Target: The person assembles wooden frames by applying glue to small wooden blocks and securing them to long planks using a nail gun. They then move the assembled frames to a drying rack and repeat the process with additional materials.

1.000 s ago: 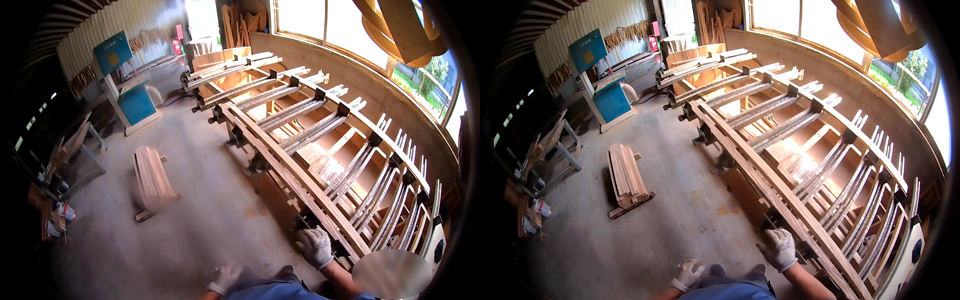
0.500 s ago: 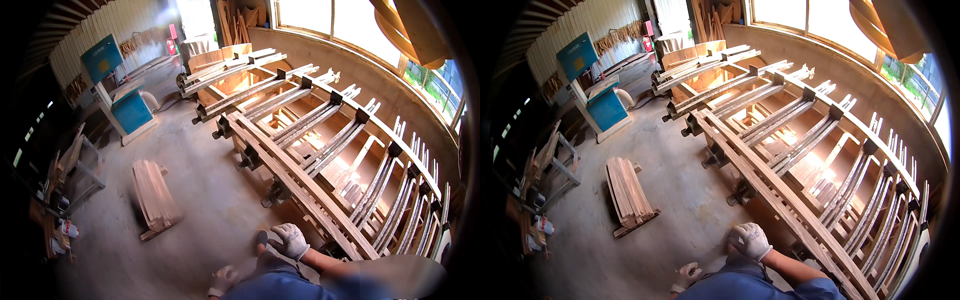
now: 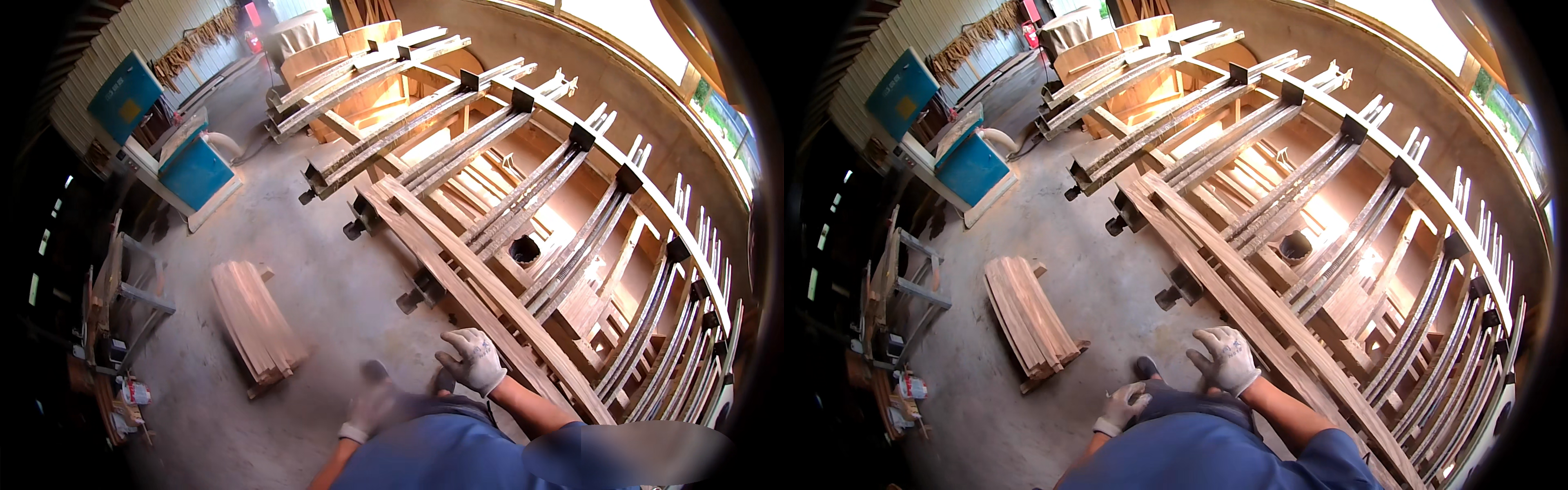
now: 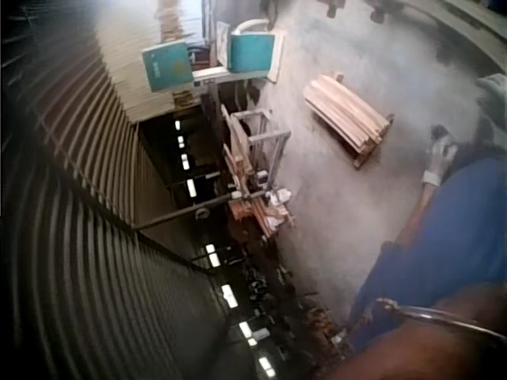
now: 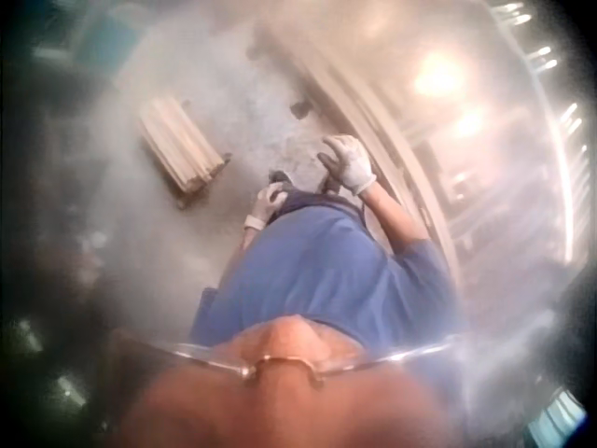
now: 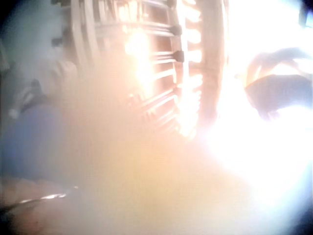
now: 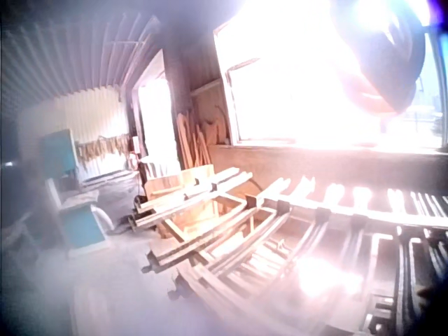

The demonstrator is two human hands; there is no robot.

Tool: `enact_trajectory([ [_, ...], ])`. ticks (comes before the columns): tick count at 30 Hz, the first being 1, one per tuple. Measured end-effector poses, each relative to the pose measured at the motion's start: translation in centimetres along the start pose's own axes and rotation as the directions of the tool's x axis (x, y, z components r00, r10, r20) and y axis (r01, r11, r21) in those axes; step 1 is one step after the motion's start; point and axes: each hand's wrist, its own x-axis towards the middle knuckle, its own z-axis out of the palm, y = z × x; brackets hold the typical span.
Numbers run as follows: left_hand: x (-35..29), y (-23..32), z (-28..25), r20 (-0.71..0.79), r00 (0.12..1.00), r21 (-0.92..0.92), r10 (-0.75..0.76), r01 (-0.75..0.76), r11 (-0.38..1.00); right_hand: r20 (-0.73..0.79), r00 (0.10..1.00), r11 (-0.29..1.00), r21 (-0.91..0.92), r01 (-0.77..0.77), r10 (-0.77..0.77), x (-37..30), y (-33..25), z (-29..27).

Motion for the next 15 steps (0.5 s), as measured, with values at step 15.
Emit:
enact_trajectory([
  [15, 28.6, -4.9, -15.8, 0.111, 0.870, 0.225, 0.480, -0.493, 0.841, -0.205, 0.949, 0.948, -0.159, -0.275, 0.241, 13.9, -1.2, 8.9],
])
